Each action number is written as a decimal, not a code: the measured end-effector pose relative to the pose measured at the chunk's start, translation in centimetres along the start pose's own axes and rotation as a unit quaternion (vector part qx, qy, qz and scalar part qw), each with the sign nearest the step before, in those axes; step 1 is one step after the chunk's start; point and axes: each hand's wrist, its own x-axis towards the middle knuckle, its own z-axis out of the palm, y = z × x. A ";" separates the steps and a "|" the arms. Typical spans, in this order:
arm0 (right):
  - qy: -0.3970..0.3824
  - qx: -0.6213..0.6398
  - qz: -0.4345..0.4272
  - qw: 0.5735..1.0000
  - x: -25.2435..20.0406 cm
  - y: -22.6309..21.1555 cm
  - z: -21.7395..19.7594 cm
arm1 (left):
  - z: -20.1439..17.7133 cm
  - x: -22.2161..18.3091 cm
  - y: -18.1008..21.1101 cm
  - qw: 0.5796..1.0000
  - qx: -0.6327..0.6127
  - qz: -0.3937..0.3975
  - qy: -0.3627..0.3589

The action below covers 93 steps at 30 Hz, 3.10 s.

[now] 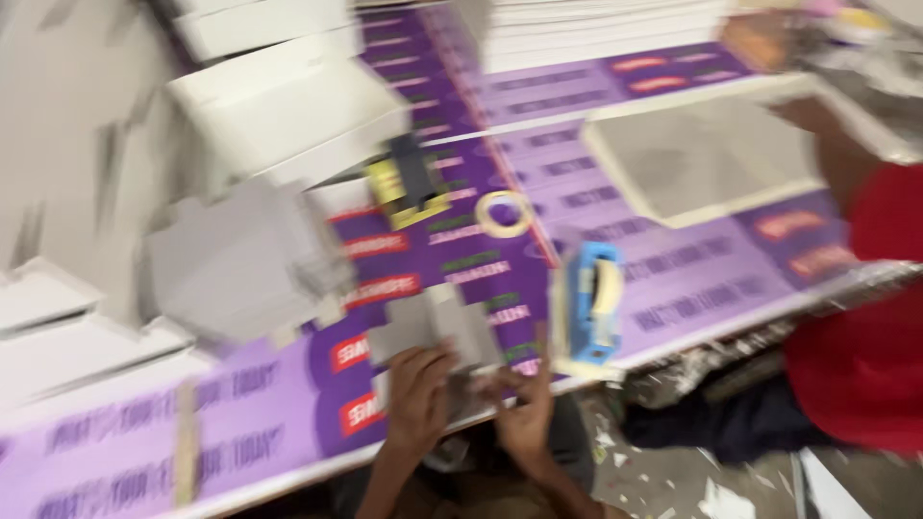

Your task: The person folds flat cardboard pieces into small rectangular boxes and secures the edges with adhesive tape. They repeatedly pick up a piece, fold the sides, apply tape, and place the finished box aside.

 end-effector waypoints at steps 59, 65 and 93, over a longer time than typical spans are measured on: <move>-0.157 -0.329 -0.220 0.905 4.6 -3.5 0.8 | 0.2 -1.1 -1.1 0.997 -0.014 -0.082 0.005; -0.039 -0.230 -0.036 0.972 7.4 -1.2 -0.4 | -3.7 -2.7 -0.7 0.950 0.214 -0.210 -0.087; -0.277 -0.054 0.079 0.956 -1.9 -5.7 5.3 | -2.4 -6.0 -4.4 0.980 0.081 -0.181 0.009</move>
